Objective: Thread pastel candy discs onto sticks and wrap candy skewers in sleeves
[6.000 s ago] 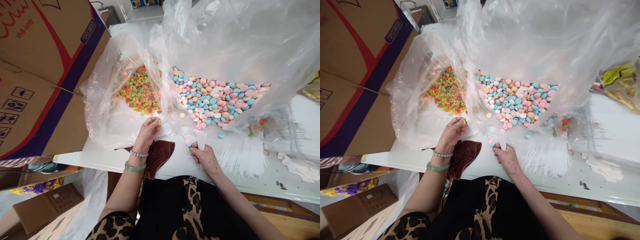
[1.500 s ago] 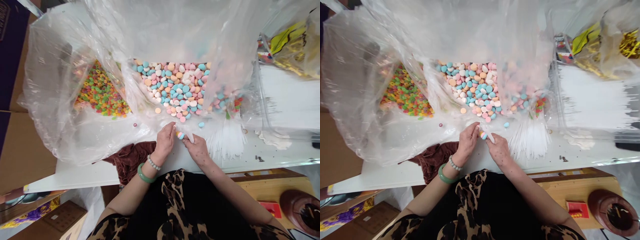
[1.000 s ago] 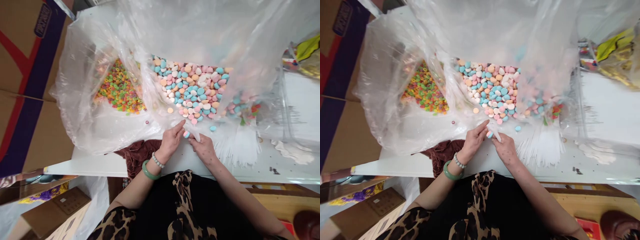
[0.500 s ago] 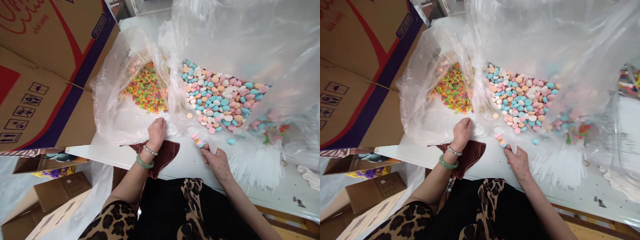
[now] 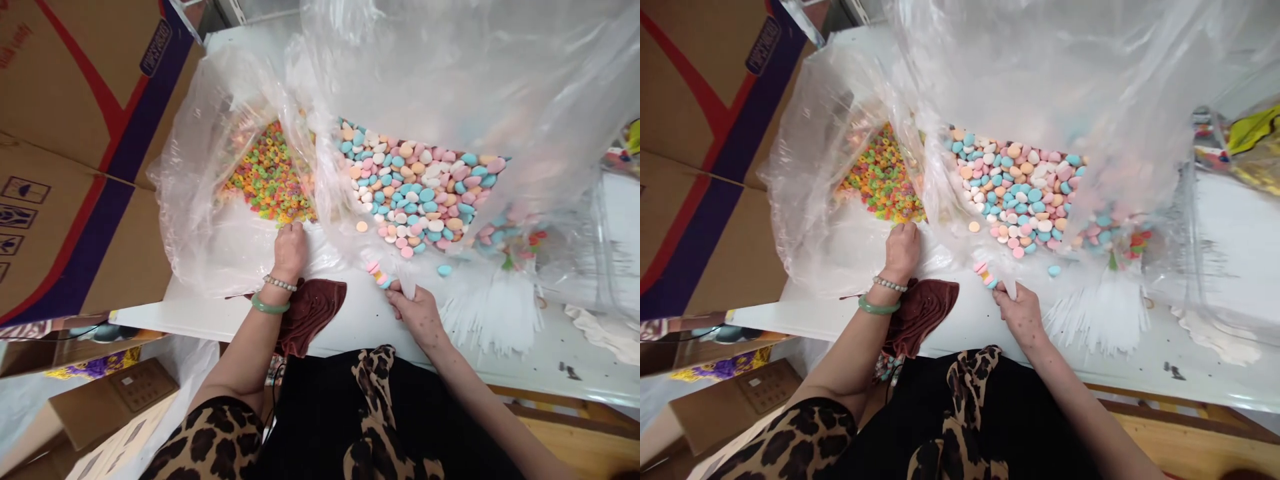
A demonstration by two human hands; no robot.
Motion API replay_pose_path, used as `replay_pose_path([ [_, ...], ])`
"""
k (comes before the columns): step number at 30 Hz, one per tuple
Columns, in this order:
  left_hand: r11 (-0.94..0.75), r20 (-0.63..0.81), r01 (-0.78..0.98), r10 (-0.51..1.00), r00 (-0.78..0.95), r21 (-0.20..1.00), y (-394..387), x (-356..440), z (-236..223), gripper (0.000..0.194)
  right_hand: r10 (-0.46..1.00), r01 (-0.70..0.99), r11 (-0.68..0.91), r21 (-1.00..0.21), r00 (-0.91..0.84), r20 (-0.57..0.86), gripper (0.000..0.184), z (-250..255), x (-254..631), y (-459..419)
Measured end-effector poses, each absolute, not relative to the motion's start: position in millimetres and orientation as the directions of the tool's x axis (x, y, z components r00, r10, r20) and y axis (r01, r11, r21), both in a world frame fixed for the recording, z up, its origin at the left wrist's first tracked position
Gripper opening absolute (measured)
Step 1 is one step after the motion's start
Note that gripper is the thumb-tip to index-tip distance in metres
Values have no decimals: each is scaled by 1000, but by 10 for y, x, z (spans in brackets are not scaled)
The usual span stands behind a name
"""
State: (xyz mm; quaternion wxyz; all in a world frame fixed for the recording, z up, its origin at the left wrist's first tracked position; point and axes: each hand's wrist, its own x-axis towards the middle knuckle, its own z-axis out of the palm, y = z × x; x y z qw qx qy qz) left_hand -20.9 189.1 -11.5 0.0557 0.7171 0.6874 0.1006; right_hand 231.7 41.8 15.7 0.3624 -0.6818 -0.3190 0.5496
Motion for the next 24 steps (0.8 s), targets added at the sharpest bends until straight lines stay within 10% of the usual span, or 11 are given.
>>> replay_pose_path([
  [4,21,86,772,991,-98,636,1628,-77,98,19,846,20,-522,-853,138,-514,17,240,2315,431],
  [7,223,-209,197,974,-89,955,1385,194,292,16,872,44,-484,-874,104,-478,16,297,2280,422],
  [12,518,-484,-276,855,187,810,1083,566,359,24,932,216,-362,-907,112,-345,13,274,2266,336],
  [24,564,-487,-383,826,285,732,1023,626,126,26,974,416,-227,-880,79,-214,16,258,2293,234],
])
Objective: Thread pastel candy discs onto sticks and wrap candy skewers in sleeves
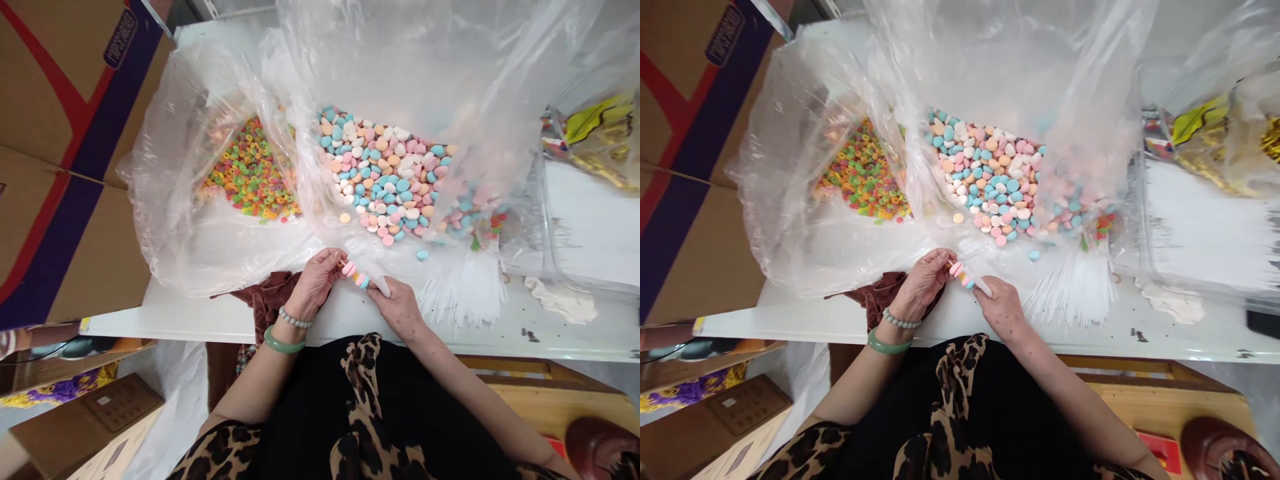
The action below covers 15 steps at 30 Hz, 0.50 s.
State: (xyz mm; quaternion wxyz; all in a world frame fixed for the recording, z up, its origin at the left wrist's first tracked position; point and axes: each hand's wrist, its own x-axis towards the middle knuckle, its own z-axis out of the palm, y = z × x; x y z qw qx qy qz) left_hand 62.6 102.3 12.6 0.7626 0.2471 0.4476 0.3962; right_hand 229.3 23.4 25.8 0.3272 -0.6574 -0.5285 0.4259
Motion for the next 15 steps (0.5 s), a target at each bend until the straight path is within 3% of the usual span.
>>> replay_pose_path([
  [6,576,-539,-413,814,216,705,1069,606,16,27,968,453,-243,-858,49,-248,19,202,2303,243],
  [15,527,-536,-295,842,56,797,1020,688,36,26,951,496,-308,-812,137,-277,18,70,2323,278],
])
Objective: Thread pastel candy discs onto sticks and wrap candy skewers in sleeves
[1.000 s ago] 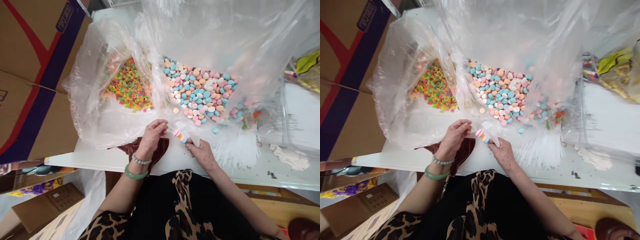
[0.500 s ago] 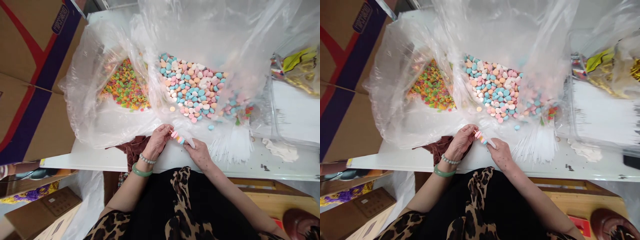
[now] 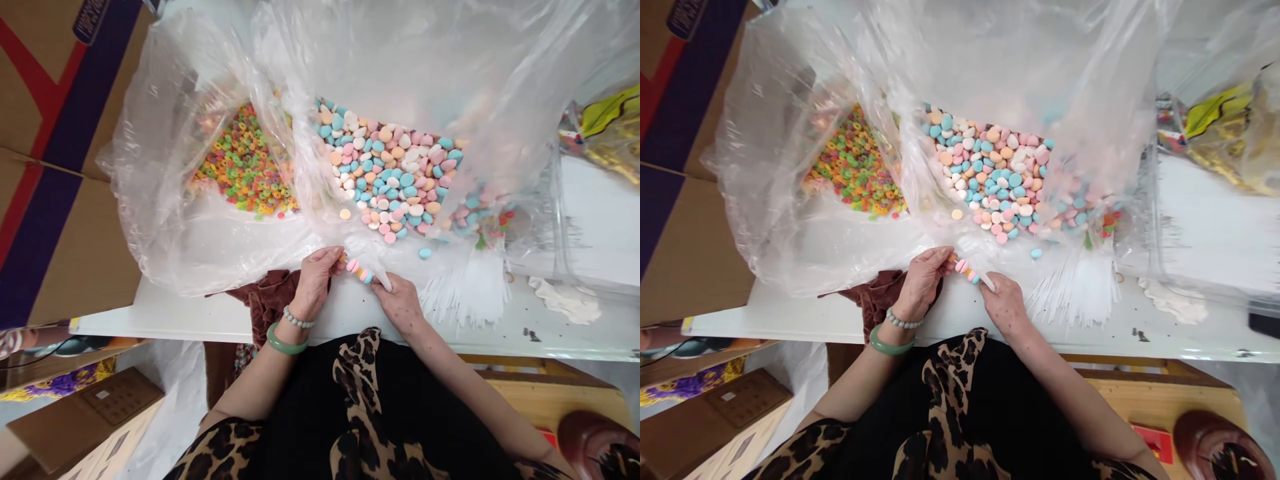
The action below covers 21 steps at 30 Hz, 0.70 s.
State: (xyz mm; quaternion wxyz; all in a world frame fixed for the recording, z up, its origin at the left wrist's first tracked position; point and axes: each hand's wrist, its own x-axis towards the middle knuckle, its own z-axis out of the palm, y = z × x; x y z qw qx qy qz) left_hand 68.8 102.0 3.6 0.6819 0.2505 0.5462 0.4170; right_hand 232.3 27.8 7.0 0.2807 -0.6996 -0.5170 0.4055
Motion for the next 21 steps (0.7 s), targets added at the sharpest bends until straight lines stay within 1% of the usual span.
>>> replay_pose_path([
  [3,560,-555,-322,824,117,763,1032,685,23,27,942,445,-336,-830,150,-301,17,55,2333,277],
  [6,636,-615,-407,763,200,656,1064,676,-3,27,923,301,-385,-873,127,-363,17,55,2327,270],
  [8,681,-657,-454,715,240,575,1072,679,-13,27,905,210,-426,-880,105,-413,17,53,2320,266],
  [9,689,-665,-464,705,247,557,1068,685,-15,27,897,188,-441,-877,103,-429,17,50,2317,265],
  [10,684,-661,-462,710,245,564,1056,693,-14,28,892,184,-453,-873,110,-439,17,44,2316,265],
  [15,574,-554,-374,815,171,728,957,730,14,35,896,260,-444,-858,155,-416,15,17,2330,271],
  [18,577,-555,-337,815,168,744,950,707,26,34,927,321,-374,-870,118,-355,16,33,2360,267],
  [21,615,-591,-333,786,185,714,986,686,27,30,957,364,-287,-886,78,-278,19,64,2390,256],
])
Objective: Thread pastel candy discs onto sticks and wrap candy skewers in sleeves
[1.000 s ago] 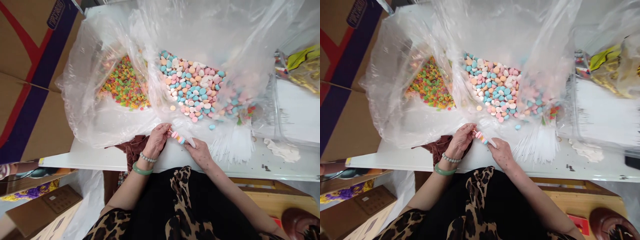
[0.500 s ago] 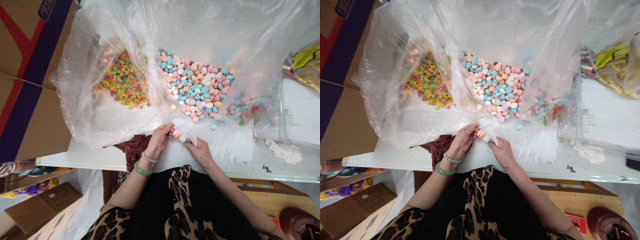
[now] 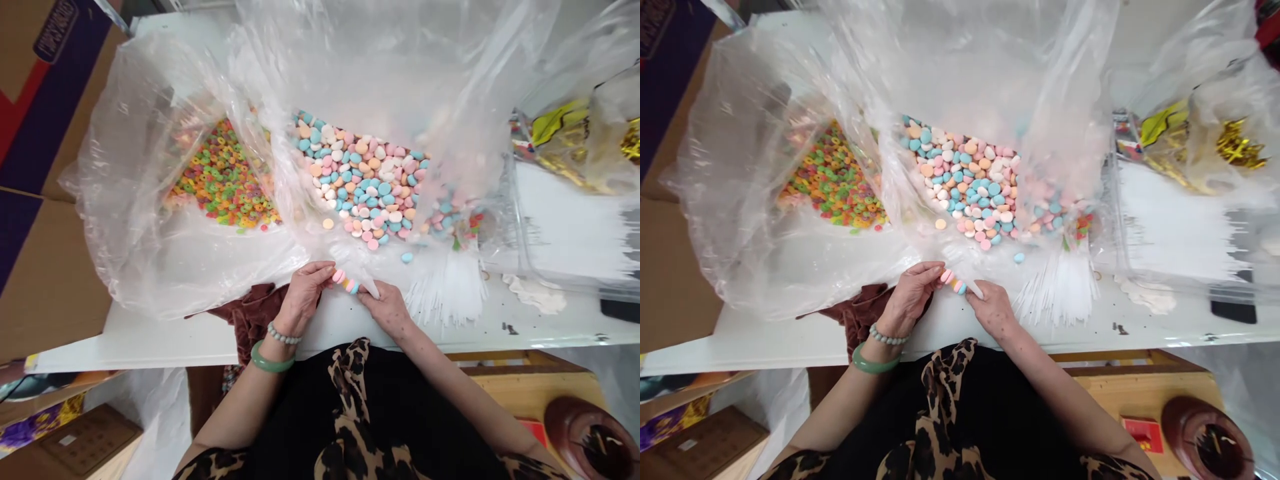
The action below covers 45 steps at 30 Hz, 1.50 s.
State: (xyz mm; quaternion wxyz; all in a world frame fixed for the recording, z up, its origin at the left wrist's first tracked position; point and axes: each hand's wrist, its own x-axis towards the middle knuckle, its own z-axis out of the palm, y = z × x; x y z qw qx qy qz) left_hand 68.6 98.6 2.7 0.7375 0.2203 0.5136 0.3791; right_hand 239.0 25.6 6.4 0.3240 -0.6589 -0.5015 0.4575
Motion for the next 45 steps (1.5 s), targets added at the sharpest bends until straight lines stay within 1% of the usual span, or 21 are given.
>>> replay_pose_path([
  [3,674,-623,-342,737,261,655,987,729,27,26,977,385,-215,-897,94,-194,17,72,2384,264],
  [6,686,-607,-359,727,320,633,935,842,27,24,968,370,-224,-902,194,-161,16,55,2328,301],
  [9,660,-593,-345,751,290,667,889,969,60,25,936,265,-311,-913,252,-245,20,54,2293,317],
  [11,656,-597,-297,755,272,694,884,1046,115,25,910,136,-381,-914,231,-345,21,81,2330,280],
  [13,634,-585,-244,772,247,734,901,1128,185,29,874,7,-416,-909,278,-398,18,133,2426,203],
  [15,549,-515,-157,830,213,821,939,1233,241,32,823,-80,-363,-929,440,-359,14,200,2561,116],
  [16,461,-438,-74,874,210,884,968,1295,255,29,786,-98,-305,-947,535,-309,13,234,2633,80],
  [18,173,-215,174,941,261,969,1049,1431,244,16,716,-102,-191,-976,666,-209,11,289,2760,41],
  [19,5,-104,314,948,301,949,1101,1498,219,13,698,-100,-153,-983,694,-179,11,306,2808,37],
  [21,-258,36,552,924,380,793,1209,1614,144,17,692,-114,-119,-986,702,-165,10,316,2864,49],
  [23,-381,53,695,894,444,609,1289,1679,55,18,710,-137,-126,-983,679,-186,10,292,2875,64],
  [25,-448,24,744,863,504,496,1306,1676,-27,15,730,-158,-141,-977,650,-211,9,246,2861,67],
  [27,-475,26,736,848,530,483,1262,1609,-84,16,743,-175,-154,-972,628,-231,8,195,2845,64],
  [30,-400,61,669,881,470,626,1177,1455,-99,18,743,-201,-165,-966,619,-256,10,140,2842,73],
  [33,-211,-10,572,934,358,793,1197,1357,-44,13,734,-227,-173,-958,619,-279,11,120,2852,109],
  [35,-161,-44,525,933,356,836,1276,1362,-5,13,735,-238,-177,-955,614,-289,12,123,2847,133],
  [36,-182,-32,521,927,374,834,1324,1384,5,16,738,-240,-181,-954,608,-293,12,127,2841,142],
  [38,-285,23,562,904,427,777,1409,1452,0,19,747,-232,-196,-953,594,-298,11,139,2824,148],
  [41,-432,42,669,856,515,605,1458,1560,-66,21,758,-218,-229,-949,571,-314,11,148,2811,138],
  [43,-488,33,718,837,547,497,1437,1601,-124,22,755,-222,-246,-944,566,-330,13,142,2817,132],
  [45,-510,41,740,834,551,438,1405,1611,-169,25,751,-226,-258,-939,565,-342,15,125,2831,133],
])
